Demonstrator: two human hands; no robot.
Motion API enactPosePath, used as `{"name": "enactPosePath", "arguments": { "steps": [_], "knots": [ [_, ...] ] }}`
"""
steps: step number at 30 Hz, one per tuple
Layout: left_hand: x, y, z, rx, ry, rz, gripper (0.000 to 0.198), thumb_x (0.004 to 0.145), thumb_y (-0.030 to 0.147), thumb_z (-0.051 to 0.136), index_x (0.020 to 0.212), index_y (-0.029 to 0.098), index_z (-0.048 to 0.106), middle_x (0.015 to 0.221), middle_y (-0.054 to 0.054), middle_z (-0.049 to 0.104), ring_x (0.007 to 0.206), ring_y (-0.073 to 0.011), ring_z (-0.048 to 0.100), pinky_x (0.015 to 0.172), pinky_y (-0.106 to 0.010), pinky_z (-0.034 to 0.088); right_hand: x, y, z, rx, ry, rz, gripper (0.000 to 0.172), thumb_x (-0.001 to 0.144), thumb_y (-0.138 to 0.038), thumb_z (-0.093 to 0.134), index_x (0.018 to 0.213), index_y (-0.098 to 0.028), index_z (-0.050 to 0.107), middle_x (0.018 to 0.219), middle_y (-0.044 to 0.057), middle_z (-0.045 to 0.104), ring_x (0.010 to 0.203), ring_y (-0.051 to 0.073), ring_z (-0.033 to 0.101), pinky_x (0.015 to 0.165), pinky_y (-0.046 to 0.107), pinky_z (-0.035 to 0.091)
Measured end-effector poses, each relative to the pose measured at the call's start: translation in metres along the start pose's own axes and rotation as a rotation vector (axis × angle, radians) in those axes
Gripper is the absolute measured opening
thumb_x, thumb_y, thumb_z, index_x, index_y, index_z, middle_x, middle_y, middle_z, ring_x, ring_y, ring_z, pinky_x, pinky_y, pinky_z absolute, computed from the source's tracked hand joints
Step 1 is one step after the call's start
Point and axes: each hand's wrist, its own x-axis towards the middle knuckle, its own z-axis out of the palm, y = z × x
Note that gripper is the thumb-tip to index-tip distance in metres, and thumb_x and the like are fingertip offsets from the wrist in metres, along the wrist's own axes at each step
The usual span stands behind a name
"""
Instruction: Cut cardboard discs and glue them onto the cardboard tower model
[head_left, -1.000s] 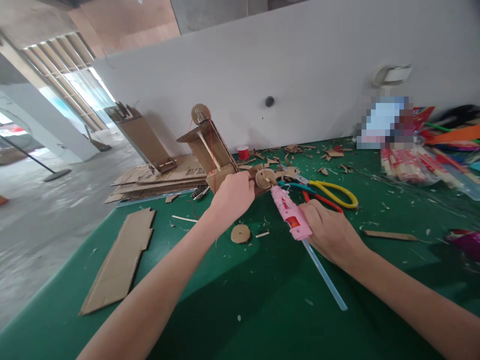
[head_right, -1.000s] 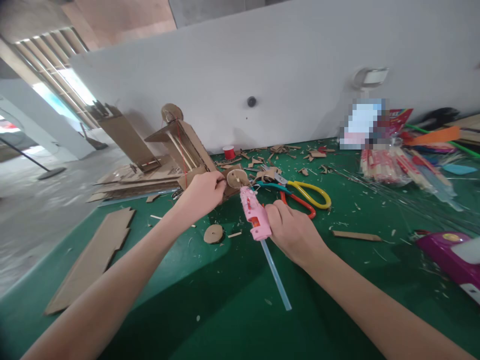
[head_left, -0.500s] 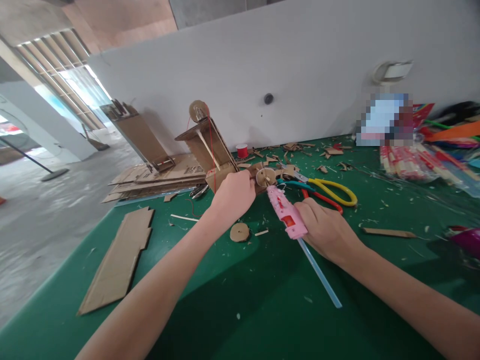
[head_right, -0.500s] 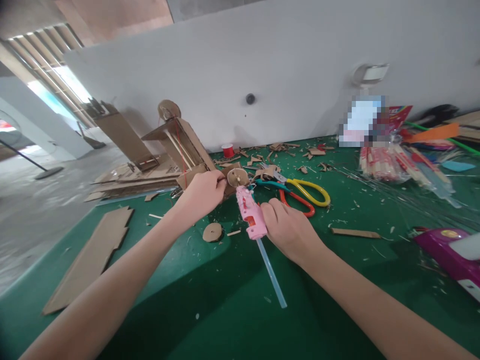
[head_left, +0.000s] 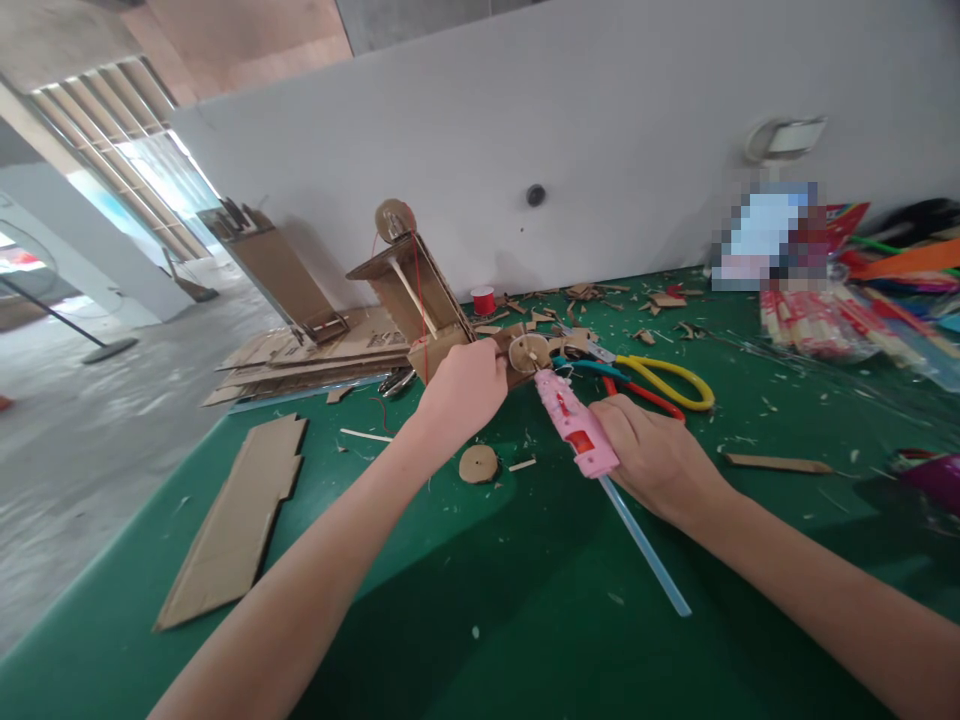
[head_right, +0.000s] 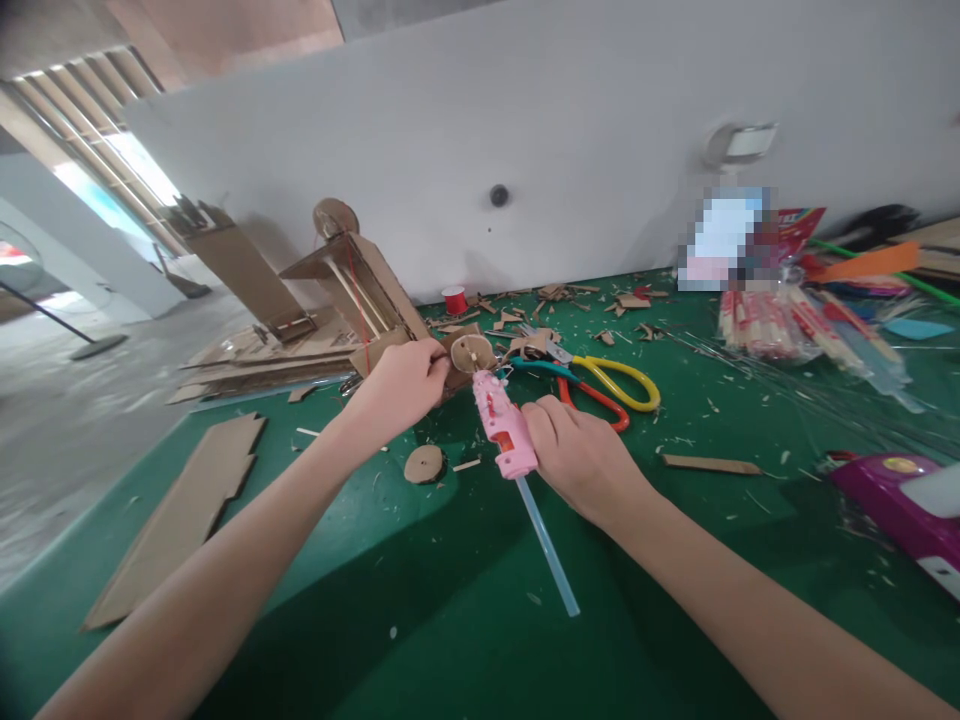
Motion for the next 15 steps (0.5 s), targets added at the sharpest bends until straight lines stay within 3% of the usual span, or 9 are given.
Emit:
{"name": "enactPosePath", "arguments": {
  "steps": [6, 12, 15],
  "knots": [
    [-0.0004, 0.0005, -0.0001, 0.002, 0.003, 0.02, 0.028, 0.089, 0.025, 0.036, 0.087, 0.015, 0.062, 0.085, -0.013, 0.069, 0.074, -0.0237, 0.066, 0.065, -0.032, 0.047, 0.0, 0.0019, -0.0003, -0.03, 0.005, 0.004, 0.019, 0.089, -0.011, 0.04, 0.08, -0.01, 0.057, 0.066, 0.006, 0.053, 0.052, 0.016, 0.045, 0.044, 0.027, 0.028],
    [-0.0015, 0.0024, -0.0039, -0.007, -0.009, 0.016, 0.028, 0.089, 0.023, 0.036, 0.085, 0.015, 0.063, 0.08, -0.012, 0.069, 0.069, -0.0218, 0.065, 0.061, -0.03, 0.046, -0.0002, 0.0019, -0.0017, 0.027, 0.037, -0.024, 0.023, 0.089, -0.007, 0.038, 0.1, -0.005, 0.058, 0.09, 0.016, 0.064, 0.076, 0.021, 0.059, 0.055, 0.028, 0.042],
    [-0.0017, 0.0033, -0.0044, -0.015, -0.016, 0.016, 0.029, 0.089, 0.023, 0.035, 0.084, 0.015, 0.062, 0.079, -0.012, 0.069, 0.065, -0.0206, 0.064, 0.058, -0.029, 0.044, 0.0008, 0.0014, -0.0017, 0.017, 0.016, -0.024, 0.022, 0.088, -0.007, 0.038, 0.098, -0.004, 0.057, 0.085, 0.016, 0.064, 0.07, 0.021, 0.058, 0.052, 0.028, 0.04]
  ]
}}
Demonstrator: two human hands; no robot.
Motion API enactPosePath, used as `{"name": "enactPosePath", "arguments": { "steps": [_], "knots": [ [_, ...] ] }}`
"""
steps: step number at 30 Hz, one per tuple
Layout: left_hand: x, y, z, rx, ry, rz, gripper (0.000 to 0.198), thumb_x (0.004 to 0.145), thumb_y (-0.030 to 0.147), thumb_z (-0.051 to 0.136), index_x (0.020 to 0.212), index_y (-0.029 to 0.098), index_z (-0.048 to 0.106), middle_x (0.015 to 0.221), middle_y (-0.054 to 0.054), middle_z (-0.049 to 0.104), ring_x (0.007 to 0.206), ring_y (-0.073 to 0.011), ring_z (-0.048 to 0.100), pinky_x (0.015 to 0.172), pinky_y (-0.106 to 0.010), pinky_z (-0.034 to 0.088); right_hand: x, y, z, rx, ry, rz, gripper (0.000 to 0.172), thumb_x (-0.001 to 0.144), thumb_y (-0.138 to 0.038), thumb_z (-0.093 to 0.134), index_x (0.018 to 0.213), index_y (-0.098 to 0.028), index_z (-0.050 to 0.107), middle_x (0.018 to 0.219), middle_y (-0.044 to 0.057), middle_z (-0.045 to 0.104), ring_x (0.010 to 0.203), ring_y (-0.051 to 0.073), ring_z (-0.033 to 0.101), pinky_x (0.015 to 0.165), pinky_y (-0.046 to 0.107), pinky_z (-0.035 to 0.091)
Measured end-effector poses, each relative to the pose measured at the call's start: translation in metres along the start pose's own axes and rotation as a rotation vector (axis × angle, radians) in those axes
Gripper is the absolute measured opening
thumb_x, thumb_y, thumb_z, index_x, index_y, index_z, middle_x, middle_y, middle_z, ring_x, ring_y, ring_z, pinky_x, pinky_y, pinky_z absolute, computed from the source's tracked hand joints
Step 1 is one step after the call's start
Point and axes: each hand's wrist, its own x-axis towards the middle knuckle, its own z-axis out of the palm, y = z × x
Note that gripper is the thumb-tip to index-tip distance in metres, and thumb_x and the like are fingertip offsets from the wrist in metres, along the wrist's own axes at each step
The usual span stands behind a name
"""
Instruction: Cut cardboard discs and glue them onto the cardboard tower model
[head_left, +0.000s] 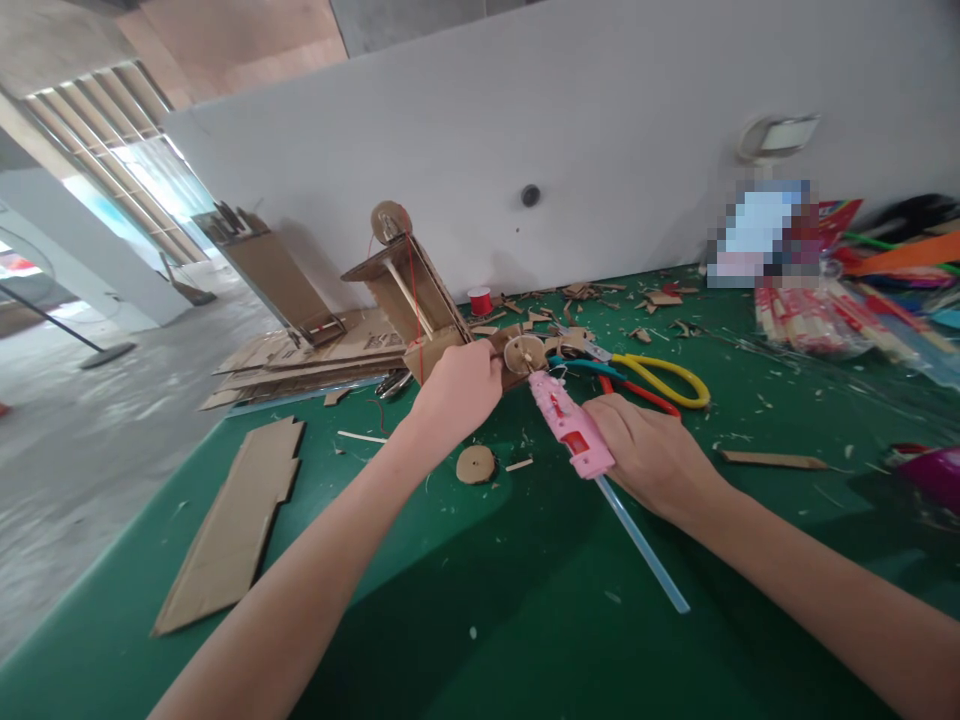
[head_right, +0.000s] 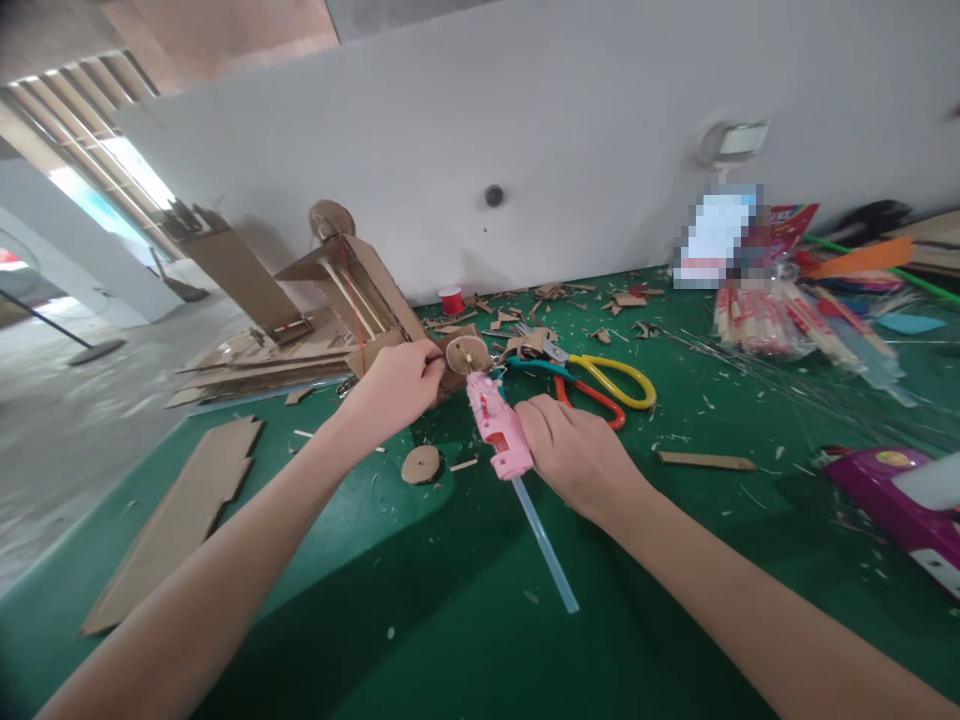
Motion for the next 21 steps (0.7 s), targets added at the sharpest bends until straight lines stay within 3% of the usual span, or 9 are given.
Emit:
{"name": "enactPosePath", "arguments": {
  "steps": [7, 15, 21],
  "knots": [
    [-0.0003, 0.0022, 0.0012, 0.019, 0.009, 0.015, 0.029, 0.089, 0.022, 0.035, 0.084, 0.014, 0.062, 0.079, -0.012, 0.069, 0.068, -0.0209, 0.064, 0.059, -0.029, 0.044, 0.0001, 0.0008, -0.0005, -0.038, -0.025, 0.031, 0.021, 0.09, -0.011, 0.038, 0.085, -0.009, 0.058, 0.072, 0.009, 0.058, 0.051, 0.015, 0.047, 0.045, 0.026, 0.029],
    [-0.0005, -0.0006, -0.0018, -0.017, 0.006, -0.006, 0.029, 0.089, 0.023, 0.036, 0.084, 0.016, 0.064, 0.077, -0.01, 0.069, 0.065, -0.0202, 0.064, 0.06, -0.029, 0.045, -0.0017, 0.0027, -0.0033, 0.019, 0.023, -0.004, 0.022, 0.089, -0.008, 0.038, 0.098, -0.005, 0.057, 0.088, 0.016, 0.065, 0.074, 0.022, 0.06, 0.053, 0.028, 0.043],
    [-0.0022, 0.002, -0.0023, -0.025, 0.002, 0.003, 0.028, 0.087, 0.022, 0.036, 0.083, 0.016, 0.063, 0.076, -0.011, 0.069, 0.065, -0.0204, 0.063, 0.058, -0.03, 0.043, -0.0007, 0.0038, -0.0027, 0.019, 0.042, -0.014, 0.02, 0.089, -0.009, 0.039, 0.097, -0.003, 0.057, 0.085, 0.016, 0.065, 0.071, 0.021, 0.06, 0.051, 0.028, 0.041]
  ]
}}
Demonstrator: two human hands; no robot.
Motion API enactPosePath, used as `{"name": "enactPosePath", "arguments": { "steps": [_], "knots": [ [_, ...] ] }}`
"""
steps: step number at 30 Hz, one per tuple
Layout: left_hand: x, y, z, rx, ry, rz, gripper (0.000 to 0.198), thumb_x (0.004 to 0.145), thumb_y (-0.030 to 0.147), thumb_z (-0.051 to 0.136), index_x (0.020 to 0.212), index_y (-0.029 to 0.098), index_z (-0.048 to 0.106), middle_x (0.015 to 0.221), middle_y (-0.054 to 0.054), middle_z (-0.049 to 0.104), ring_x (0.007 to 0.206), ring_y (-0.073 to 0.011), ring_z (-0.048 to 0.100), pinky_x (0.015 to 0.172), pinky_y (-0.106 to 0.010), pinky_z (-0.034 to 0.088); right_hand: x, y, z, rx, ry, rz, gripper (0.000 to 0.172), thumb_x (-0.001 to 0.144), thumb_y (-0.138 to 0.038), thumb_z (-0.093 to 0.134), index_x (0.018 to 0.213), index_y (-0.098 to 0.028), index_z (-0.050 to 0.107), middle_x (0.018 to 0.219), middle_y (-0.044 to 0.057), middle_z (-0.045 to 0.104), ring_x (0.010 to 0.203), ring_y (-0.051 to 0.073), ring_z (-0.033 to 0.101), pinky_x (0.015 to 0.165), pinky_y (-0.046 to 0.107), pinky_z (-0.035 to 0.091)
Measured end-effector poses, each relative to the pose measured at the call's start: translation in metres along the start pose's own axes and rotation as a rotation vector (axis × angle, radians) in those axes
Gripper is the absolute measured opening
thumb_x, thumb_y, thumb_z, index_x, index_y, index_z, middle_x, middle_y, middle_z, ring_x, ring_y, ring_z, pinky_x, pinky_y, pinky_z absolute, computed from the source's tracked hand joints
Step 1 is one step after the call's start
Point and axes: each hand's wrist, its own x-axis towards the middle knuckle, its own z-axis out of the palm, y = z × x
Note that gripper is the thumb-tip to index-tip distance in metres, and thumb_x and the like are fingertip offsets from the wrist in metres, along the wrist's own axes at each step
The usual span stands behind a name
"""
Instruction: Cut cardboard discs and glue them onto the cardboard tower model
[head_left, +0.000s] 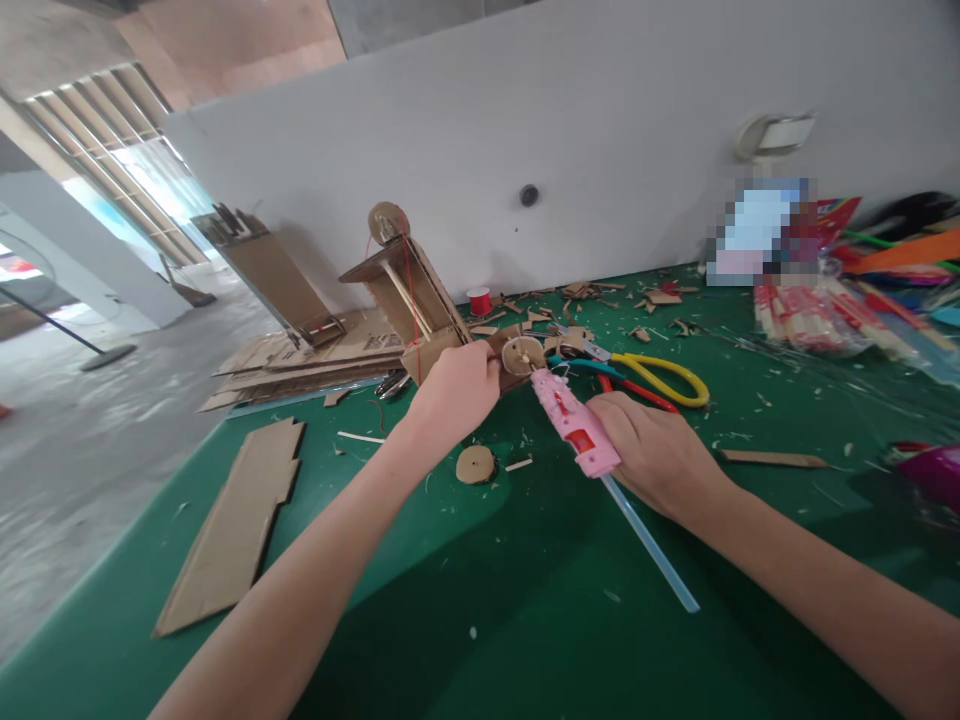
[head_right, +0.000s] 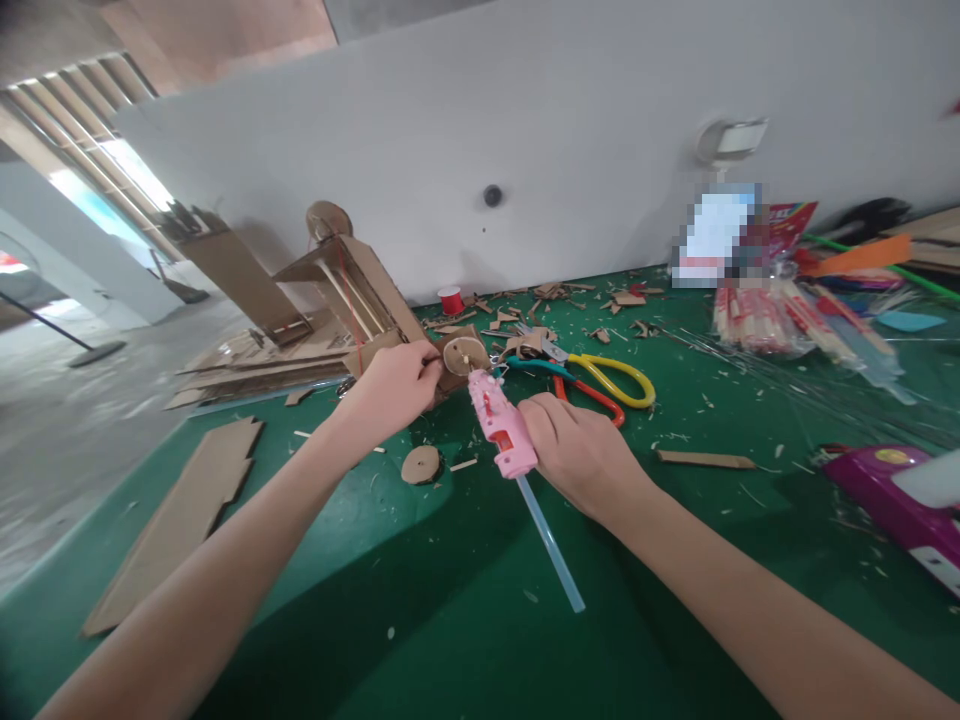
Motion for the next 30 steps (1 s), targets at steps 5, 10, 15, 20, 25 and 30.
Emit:
{"name": "enactPosePath", "arguments": {
  "steps": [5, 10, 15, 20, 25, 30],
  "knots": [
    [0.0, -0.002, 0.001, -0.005, -0.002, 0.011, 0.026, 0.088, 0.023, 0.036, 0.082, 0.017, 0.061, 0.074, -0.01, 0.069, 0.062, -0.0195, 0.062, 0.055, -0.029, 0.041, -0.001, 0.0, 0.001, -0.034, -0.033, 0.028, 0.022, 0.09, -0.011, 0.037, 0.088, -0.006, 0.059, 0.073, 0.012, 0.061, 0.058, 0.017, 0.053, 0.045, 0.027, 0.031],
    [-0.002, -0.006, 0.001, -0.028, -0.011, 0.024, 0.024, 0.087, 0.023, 0.037, 0.082, 0.017, 0.06, 0.073, -0.009, 0.068, 0.06, -0.0184, 0.061, 0.054, -0.028, 0.041, 0.0, 0.002, -0.002, 0.023, -0.007, 0.038, 0.023, 0.092, -0.012, 0.034, 0.087, -0.008, 0.057, 0.073, 0.011, 0.061, 0.054, 0.015, 0.051, 0.044, 0.026, 0.031],
    [-0.005, -0.006, 0.002, -0.048, -0.037, 0.039, 0.024, 0.088, 0.022, 0.037, 0.084, 0.017, 0.06, 0.073, -0.008, 0.068, 0.06, -0.0177, 0.062, 0.054, -0.027, 0.041, 0.002, 0.005, -0.007, 0.105, -0.064, 0.009, 0.023, 0.092, -0.015, 0.034, 0.092, -0.009, 0.055, 0.078, 0.012, 0.063, 0.057, 0.016, 0.054, 0.043, 0.025, 0.035],
    [-0.004, -0.007, 0.001, -0.046, -0.036, 0.037, 0.024, 0.088, 0.023, 0.036, 0.083, 0.017, 0.059, 0.073, -0.008, 0.068, 0.06, -0.0178, 0.062, 0.054, -0.027, 0.042, 0.0, 0.006, -0.008, 0.151, -0.054, 0.016, 0.028, 0.094, -0.017, 0.03, 0.091, -0.009, 0.056, 0.076, 0.013, 0.062, 0.06, 0.019, 0.058, 0.043, 0.027, 0.038],
    [-0.001, -0.008, -0.001, -0.026, -0.018, 0.037, 0.024, 0.088, 0.023, 0.037, 0.081, 0.017, 0.059, 0.071, -0.008, 0.067, 0.061, -0.018, 0.062, 0.058, -0.029, 0.042, -0.001, 0.006, -0.01, 0.173, -0.061, 0.004, 0.027, 0.094, -0.021, 0.034, 0.09, -0.008, 0.057, 0.074, 0.013, 0.061, 0.058, 0.019, 0.057, 0.043, 0.028, 0.037],
    [-0.003, -0.007, 0.001, -0.036, -0.03, 0.044, 0.024, 0.087, 0.023, 0.036, 0.08, 0.016, 0.058, 0.072, -0.009, 0.067, 0.059, -0.0171, 0.061, 0.056, -0.028, 0.041, 0.003, 0.0, -0.009, 0.147, -0.031, -0.018, 0.024, 0.093, -0.016, 0.035, 0.091, -0.005, 0.056, 0.078, 0.015, 0.062, 0.06, 0.019, 0.056, 0.043, 0.027, 0.036]
  ]
}}
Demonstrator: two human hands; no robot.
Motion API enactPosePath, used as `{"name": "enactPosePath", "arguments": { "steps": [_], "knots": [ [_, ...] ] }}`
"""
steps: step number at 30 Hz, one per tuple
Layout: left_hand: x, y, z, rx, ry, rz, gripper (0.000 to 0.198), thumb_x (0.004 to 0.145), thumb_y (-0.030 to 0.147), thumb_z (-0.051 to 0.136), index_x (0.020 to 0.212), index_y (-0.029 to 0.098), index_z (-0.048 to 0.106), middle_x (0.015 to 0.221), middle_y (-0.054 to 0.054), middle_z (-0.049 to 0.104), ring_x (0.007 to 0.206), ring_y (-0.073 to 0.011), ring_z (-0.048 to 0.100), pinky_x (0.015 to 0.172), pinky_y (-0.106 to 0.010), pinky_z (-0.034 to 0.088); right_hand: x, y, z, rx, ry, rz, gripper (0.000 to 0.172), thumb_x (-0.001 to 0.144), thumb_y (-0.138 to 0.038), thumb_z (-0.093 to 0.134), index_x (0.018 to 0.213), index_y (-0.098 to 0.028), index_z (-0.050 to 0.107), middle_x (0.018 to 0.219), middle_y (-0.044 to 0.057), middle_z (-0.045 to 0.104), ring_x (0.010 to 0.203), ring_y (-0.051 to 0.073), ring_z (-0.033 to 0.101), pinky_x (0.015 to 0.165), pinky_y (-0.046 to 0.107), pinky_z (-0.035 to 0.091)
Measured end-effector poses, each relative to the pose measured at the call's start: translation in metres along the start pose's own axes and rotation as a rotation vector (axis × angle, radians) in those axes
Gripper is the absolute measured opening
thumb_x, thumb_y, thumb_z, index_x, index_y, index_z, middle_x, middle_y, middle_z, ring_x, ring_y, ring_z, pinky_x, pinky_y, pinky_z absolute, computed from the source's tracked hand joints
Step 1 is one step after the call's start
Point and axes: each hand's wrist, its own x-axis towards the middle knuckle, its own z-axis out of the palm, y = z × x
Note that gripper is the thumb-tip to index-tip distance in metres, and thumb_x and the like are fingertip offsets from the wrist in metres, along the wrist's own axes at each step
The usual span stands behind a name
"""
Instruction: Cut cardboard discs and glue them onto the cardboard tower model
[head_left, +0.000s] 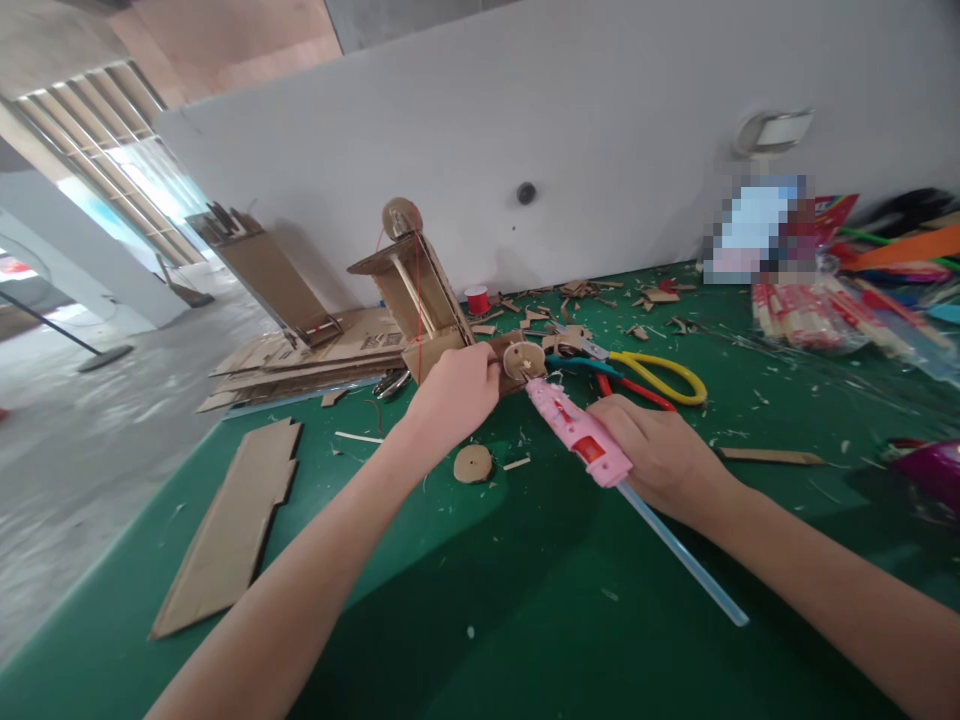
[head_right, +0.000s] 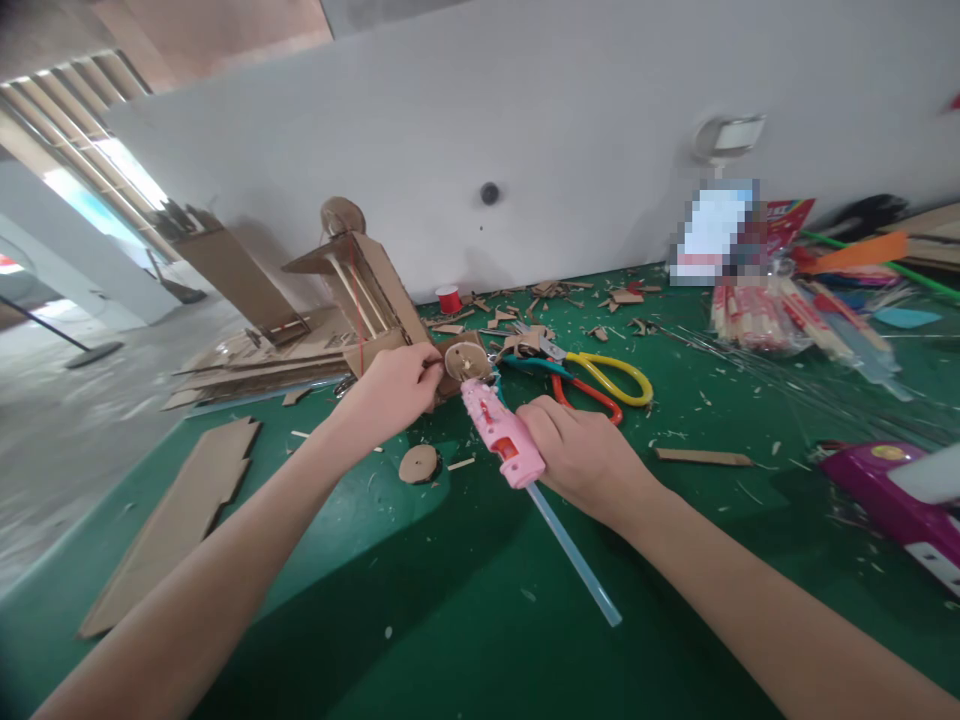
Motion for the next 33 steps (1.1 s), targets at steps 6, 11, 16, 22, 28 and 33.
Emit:
{"name": "enactPosePath", "arguments": {
  "steps": [6, 11, 16, 22, 28, 33],
  "knots": [
    [-0.001, 0.0, 0.001, 0.009, 0.003, -0.009, 0.024, 0.087, 0.023, 0.036, 0.082, 0.017, 0.059, 0.069, -0.008, 0.066, 0.061, -0.0179, 0.061, 0.059, -0.029, 0.043, 0.002, -0.003, 0.001, -0.066, -0.004, -0.012, 0.027, 0.093, -0.014, 0.031, 0.091, -0.005, 0.056, 0.077, 0.014, 0.061, 0.061, 0.019, 0.055, 0.042, 0.027, 0.034],
    [-0.001, -0.001, -0.002, -0.006, 0.0, -0.001, 0.025, 0.087, 0.023, 0.035, 0.085, 0.017, 0.059, 0.072, -0.009, 0.067, 0.062, -0.0183, 0.062, 0.06, -0.029, 0.043, -0.001, 0.001, 0.001, -0.06, -0.017, 0.009, 0.023, 0.092, -0.013, 0.035, 0.091, -0.007, 0.057, 0.077, 0.013, 0.06, 0.058, 0.017, 0.053, 0.042, 0.026, 0.032],
    [-0.002, -0.001, -0.003, -0.002, -0.013, 0.0, 0.023, 0.086, 0.023, 0.036, 0.081, 0.018, 0.058, 0.071, -0.007, 0.067, 0.06, -0.0177, 0.061, 0.057, -0.028, 0.042, -0.002, 0.003, 0.002, -0.06, -0.028, 0.011, 0.026, 0.093, -0.013, 0.032, 0.089, -0.008, 0.057, 0.077, 0.013, 0.06, 0.061, 0.018, 0.055, 0.044, 0.027, 0.036],
    [-0.006, 0.0, -0.002, 0.003, -0.029, 0.011, 0.023, 0.086, 0.021, 0.036, 0.083, 0.018, 0.058, 0.073, -0.007, 0.068, 0.061, -0.0178, 0.063, 0.054, -0.026, 0.041, -0.004, 0.002, 0.004, 0.051, -0.072, 0.124, 0.024, 0.093, -0.021, 0.033, 0.095, -0.011, 0.055, 0.082, 0.013, 0.062, 0.067, 0.019, 0.059, 0.048, 0.027, 0.039],
    [-0.008, 0.002, 0.002, 0.063, -0.055, 0.017, 0.025, 0.088, 0.022, 0.036, 0.089, 0.018, 0.06, 0.077, -0.009, 0.069, 0.065, -0.0199, 0.065, 0.055, -0.027, 0.043, 0.005, 0.001, -0.014, 0.349, -0.143, 0.503, 0.016, 0.087, -0.032, 0.048, 0.079, -0.02, 0.056, 0.067, 0.001, 0.061, 0.055, 0.014, 0.056, 0.047, 0.025, 0.04],
    [-0.011, 0.002, 0.004, 0.141, -0.063, 0.037, 0.025, 0.089, 0.025, 0.035, 0.088, 0.019, 0.059, 0.079, -0.009, 0.068, 0.066, -0.0217, 0.064, 0.054, -0.029, 0.041, 0.007, 0.011, -0.023, 0.458, -0.206, 0.521, 0.024, 0.088, -0.035, 0.048, 0.07, -0.021, 0.058, 0.055, -0.001, 0.055, 0.048, 0.014, 0.05, 0.045, 0.027, 0.039]
  ]
}}
